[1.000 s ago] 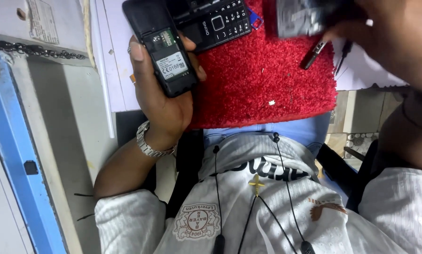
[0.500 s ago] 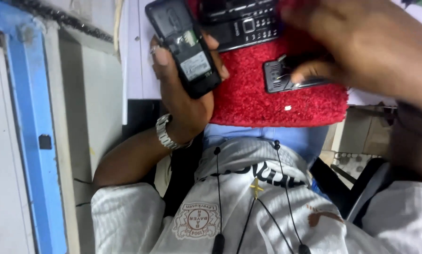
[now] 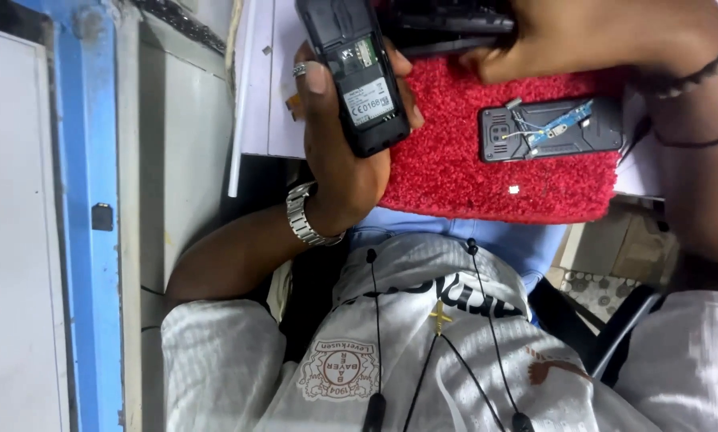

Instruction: Disassembling a mobile phone using a prying tool and a screwdriver

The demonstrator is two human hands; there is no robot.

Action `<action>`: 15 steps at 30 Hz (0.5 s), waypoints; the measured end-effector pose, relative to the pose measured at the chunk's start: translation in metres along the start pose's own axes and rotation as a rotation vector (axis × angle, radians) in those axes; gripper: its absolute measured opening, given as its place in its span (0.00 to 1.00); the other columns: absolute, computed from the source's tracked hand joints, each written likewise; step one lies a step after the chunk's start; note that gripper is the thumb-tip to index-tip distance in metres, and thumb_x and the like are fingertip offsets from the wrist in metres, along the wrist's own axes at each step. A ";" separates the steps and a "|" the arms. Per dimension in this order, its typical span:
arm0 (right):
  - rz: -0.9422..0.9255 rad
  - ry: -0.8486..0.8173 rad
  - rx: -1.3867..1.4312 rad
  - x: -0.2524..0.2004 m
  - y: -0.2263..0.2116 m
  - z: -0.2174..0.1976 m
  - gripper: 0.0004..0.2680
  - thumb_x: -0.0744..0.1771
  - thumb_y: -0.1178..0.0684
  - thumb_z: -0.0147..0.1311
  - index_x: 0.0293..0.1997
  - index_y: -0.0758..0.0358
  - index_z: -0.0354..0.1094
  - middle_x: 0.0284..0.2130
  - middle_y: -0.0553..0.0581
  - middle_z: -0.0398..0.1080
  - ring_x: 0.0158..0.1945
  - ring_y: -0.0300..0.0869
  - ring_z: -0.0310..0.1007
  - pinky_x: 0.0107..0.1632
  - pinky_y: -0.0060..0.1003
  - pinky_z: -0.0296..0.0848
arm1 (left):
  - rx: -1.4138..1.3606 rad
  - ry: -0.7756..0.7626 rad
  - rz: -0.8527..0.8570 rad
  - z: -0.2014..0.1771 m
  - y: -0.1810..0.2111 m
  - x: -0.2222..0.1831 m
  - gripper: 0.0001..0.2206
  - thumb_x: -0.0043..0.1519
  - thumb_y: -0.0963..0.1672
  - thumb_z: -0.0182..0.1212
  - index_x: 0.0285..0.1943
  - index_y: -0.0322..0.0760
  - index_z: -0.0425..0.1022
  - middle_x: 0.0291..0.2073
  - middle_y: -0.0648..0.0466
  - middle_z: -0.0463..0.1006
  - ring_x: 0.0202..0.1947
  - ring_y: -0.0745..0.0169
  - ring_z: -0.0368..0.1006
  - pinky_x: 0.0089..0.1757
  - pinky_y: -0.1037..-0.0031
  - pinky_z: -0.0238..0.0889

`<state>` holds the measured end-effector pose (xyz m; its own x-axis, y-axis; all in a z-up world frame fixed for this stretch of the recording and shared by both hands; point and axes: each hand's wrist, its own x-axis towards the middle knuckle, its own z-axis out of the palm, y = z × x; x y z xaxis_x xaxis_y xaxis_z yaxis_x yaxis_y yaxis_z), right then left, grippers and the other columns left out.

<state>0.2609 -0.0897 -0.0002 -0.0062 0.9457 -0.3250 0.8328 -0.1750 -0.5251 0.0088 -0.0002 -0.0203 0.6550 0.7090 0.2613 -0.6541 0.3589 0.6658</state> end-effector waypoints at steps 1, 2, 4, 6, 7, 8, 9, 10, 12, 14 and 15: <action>-0.006 -0.006 0.076 -0.003 0.008 0.008 0.02 0.69 0.58 0.60 0.42 0.63 0.73 0.32 0.51 0.73 0.34 0.38 0.69 0.39 0.35 0.71 | 0.011 -0.004 0.008 0.003 0.002 0.000 0.19 0.77 0.56 0.46 0.56 0.38 0.67 0.44 0.47 0.78 0.27 0.54 0.73 0.31 0.68 0.71; 0.000 -0.012 0.088 -0.007 0.006 0.009 0.02 0.69 0.58 0.60 0.42 0.63 0.73 0.32 0.51 0.73 0.34 0.38 0.69 0.39 0.35 0.71 | 0.011 0.002 -0.006 0.003 0.002 -0.004 0.19 0.77 0.56 0.46 0.56 0.38 0.67 0.44 0.47 0.78 0.27 0.54 0.73 0.31 0.68 0.71; 0.085 -0.061 0.182 -0.011 0.004 0.001 0.01 0.67 0.59 0.59 0.40 0.60 0.73 0.32 0.49 0.75 0.35 0.36 0.73 0.43 0.33 0.76 | 0.022 0.014 -0.005 0.003 0.001 -0.004 0.18 0.78 0.56 0.46 0.59 0.40 0.65 0.46 0.46 0.77 0.27 0.53 0.72 0.32 0.67 0.69; 0.087 -0.049 0.182 -0.031 0.019 -0.013 0.01 0.67 0.59 0.59 0.40 0.61 0.73 0.32 0.50 0.75 0.36 0.36 0.73 0.43 0.33 0.76 | 0.040 0.008 0.012 0.001 -0.002 -0.003 0.19 0.78 0.56 0.45 0.60 0.41 0.64 0.46 0.46 0.77 0.27 0.52 0.72 0.31 0.67 0.69; 0.093 -0.051 0.190 -0.038 0.021 -0.010 0.02 0.67 0.59 0.59 0.41 0.61 0.73 0.33 0.50 0.75 0.36 0.37 0.73 0.43 0.33 0.76 | 0.056 0.015 0.019 0.000 -0.002 -0.006 0.20 0.78 0.57 0.45 0.61 0.41 0.64 0.45 0.46 0.77 0.27 0.52 0.72 0.31 0.66 0.69; 0.100 -0.054 0.198 -0.046 0.028 -0.012 0.02 0.67 0.59 0.59 0.41 0.61 0.73 0.33 0.50 0.75 0.36 0.37 0.73 0.44 0.33 0.76 | 0.060 0.020 0.012 -0.006 -0.007 -0.014 0.20 0.78 0.57 0.45 0.61 0.41 0.64 0.45 0.46 0.77 0.27 0.52 0.72 0.31 0.66 0.69; 0.104 -0.052 0.197 -0.054 0.034 -0.017 0.02 0.67 0.60 0.59 0.42 0.61 0.74 0.34 0.50 0.76 0.37 0.37 0.73 0.44 0.33 0.76 | -0.011 -0.036 -0.055 -0.011 -0.012 -0.020 0.24 0.74 0.58 0.56 0.65 0.40 0.64 0.48 0.44 0.79 0.31 0.53 0.76 0.32 0.65 0.74; 0.109 -0.051 0.197 -0.063 0.039 -0.021 0.02 0.67 0.60 0.59 0.42 0.61 0.74 0.34 0.50 0.76 0.37 0.37 0.74 0.44 0.34 0.76 | -0.082 -0.092 -0.121 -0.015 -0.017 -0.026 0.30 0.70 0.59 0.66 0.69 0.38 0.64 0.50 0.43 0.80 0.35 0.54 0.80 0.34 0.64 0.78; 0.116 -0.040 0.189 -0.080 0.051 -0.031 0.03 0.67 0.60 0.59 0.43 0.61 0.74 0.35 0.50 0.76 0.38 0.37 0.74 0.45 0.34 0.76 | 0.215 -0.332 -0.130 -0.008 -0.001 -0.018 0.27 0.71 0.61 0.56 0.63 0.38 0.68 0.47 0.49 0.78 0.36 0.60 0.76 0.37 0.67 0.72; 0.126 -0.037 0.189 -0.096 0.062 -0.035 0.04 0.67 0.60 0.59 0.45 0.61 0.74 0.36 0.50 0.76 0.38 0.37 0.74 0.45 0.34 0.75 | 0.516 -0.561 -0.150 -0.012 0.000 -0.020 0.29 0.72 0.63 0.45 0.56 0.38 0.71 0.43 0.56 0.76 0.37 0.66 0.72 0.40 0.70 0.66; 0.130 -0.036 0.190 -0.103 0.066 -0.037 0.04 0.67 0.60 0.58 0.45 0.62 0.74 0.36 0.50 0.77 0.39 0.38 0.74 0.46 0.34 0.75 | 0.566 -0.757 -0.061 -0.021 -0.008 -0.024 0.25 0.77 0.58 0.51 0.70 0.40 0.58 0.60 0.50 0.72 0.54 0.55 0.77 0.50 0.68 0.78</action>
<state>0.3374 -0.1885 0.0274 0.0718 0.9018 -0.4261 0.7088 -0.3467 -0.6144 -0.0094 -0.0078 -0.0467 0.8834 0.0448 0.4665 -0.4601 -0.1064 0.8815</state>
